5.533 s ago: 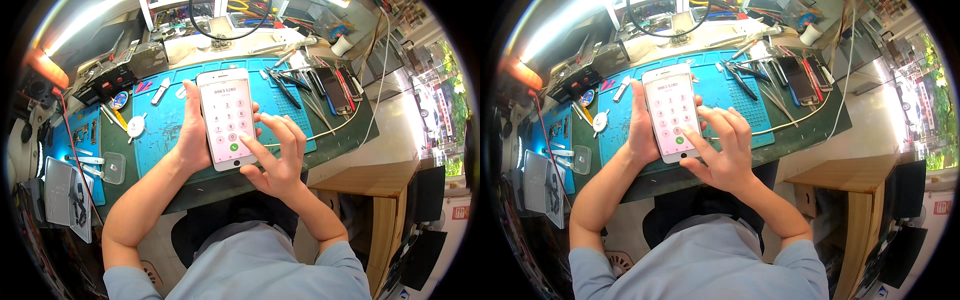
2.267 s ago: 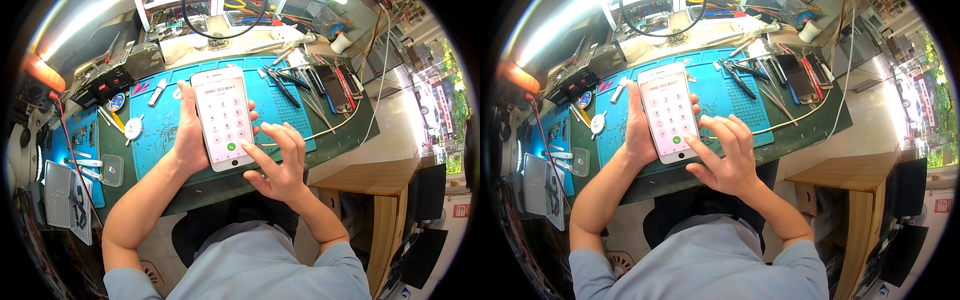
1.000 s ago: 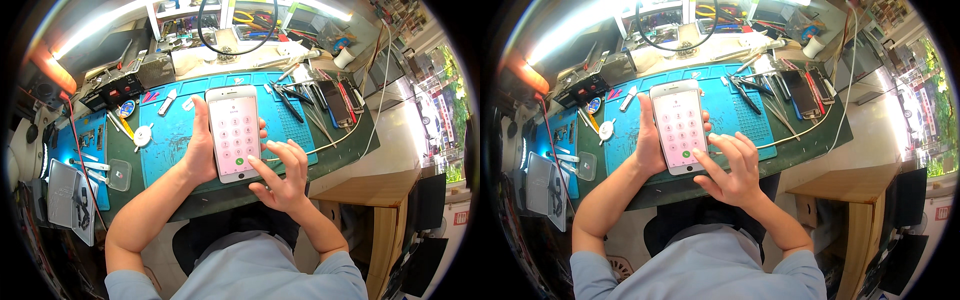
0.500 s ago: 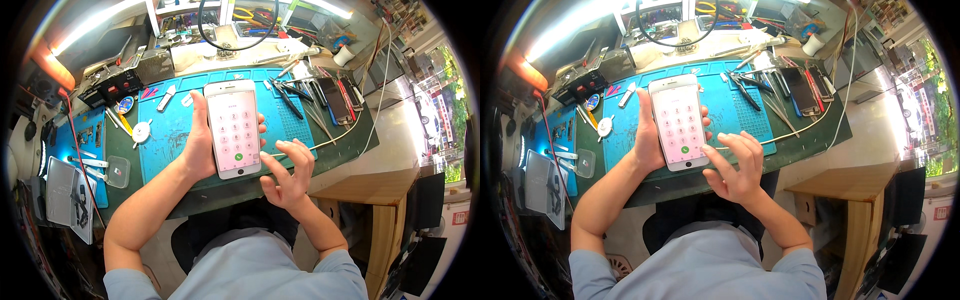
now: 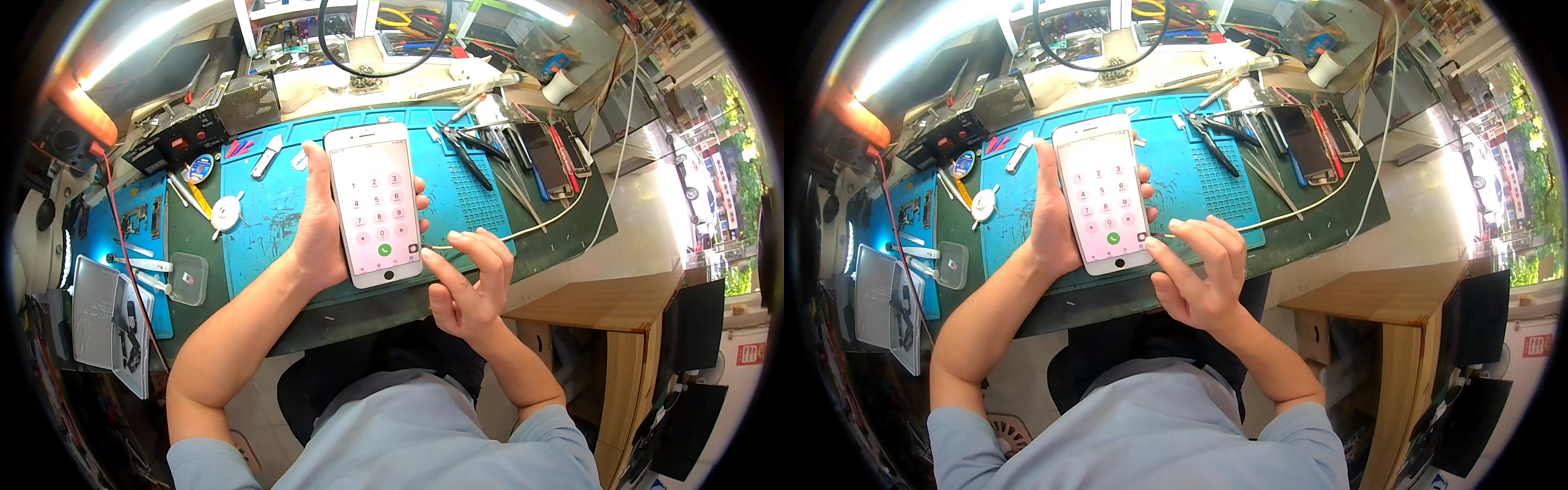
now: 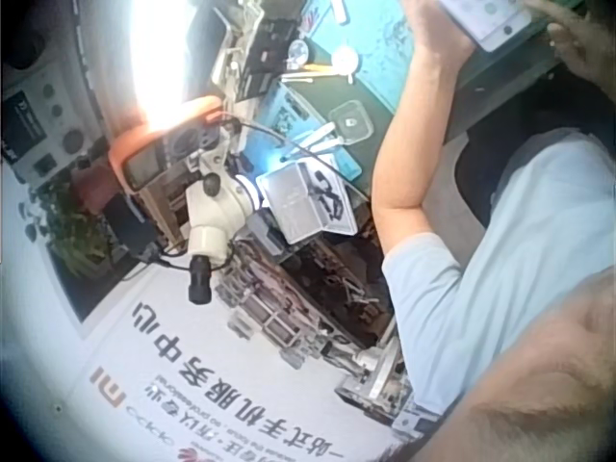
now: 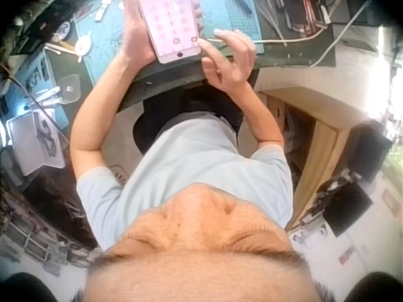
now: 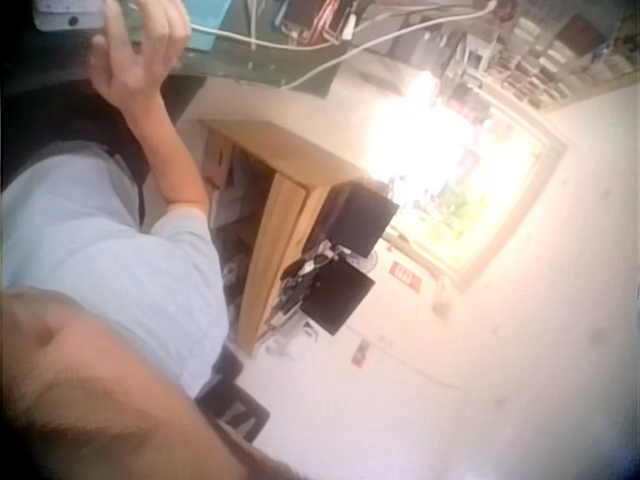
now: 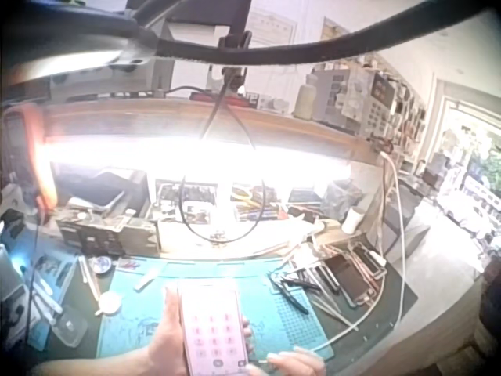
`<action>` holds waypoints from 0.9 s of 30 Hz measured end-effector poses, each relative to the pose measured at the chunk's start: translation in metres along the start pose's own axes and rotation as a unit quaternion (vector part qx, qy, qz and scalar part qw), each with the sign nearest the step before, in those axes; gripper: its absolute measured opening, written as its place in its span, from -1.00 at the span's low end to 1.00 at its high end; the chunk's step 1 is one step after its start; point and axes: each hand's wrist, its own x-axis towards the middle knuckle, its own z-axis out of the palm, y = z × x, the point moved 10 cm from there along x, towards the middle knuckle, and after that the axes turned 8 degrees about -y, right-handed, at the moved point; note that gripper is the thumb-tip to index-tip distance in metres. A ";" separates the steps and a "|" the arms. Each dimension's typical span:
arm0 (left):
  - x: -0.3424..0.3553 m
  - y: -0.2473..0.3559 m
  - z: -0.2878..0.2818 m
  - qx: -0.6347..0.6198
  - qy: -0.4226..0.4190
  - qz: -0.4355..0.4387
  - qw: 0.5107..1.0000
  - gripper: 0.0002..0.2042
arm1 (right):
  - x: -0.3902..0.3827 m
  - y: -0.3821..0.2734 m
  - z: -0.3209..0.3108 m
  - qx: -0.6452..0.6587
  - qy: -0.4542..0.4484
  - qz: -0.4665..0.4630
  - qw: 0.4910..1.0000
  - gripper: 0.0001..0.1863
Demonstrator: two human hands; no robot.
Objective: The person uses a metal spudger to pry open the screen of a white smartphone. They then test the device's functionality by navigating the touchscreen interface, opening the dialer, and checking the camera. Finally, they remove the screen assembly to expose the internal components.
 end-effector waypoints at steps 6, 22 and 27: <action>0.000 0.000 -0.001 0.013 0.003 -0.001 1.000 0.08 | 0.002 -0.001 0.002 0.006 -0.007 -0.004 1.000 -0.68; -0.002 0.000 -0.002 0.003 0.040 0.002 0.999 0.08 | 0.003 0.004 0.002 0.007 0.018 0.031 0.999 -0.75; -0.001 0.000 -0.001 0.020 0.038 0.003 0.999 0.08 | 0.002 0.007 0.000 0.013 0.027 0.041 0.999 -0.73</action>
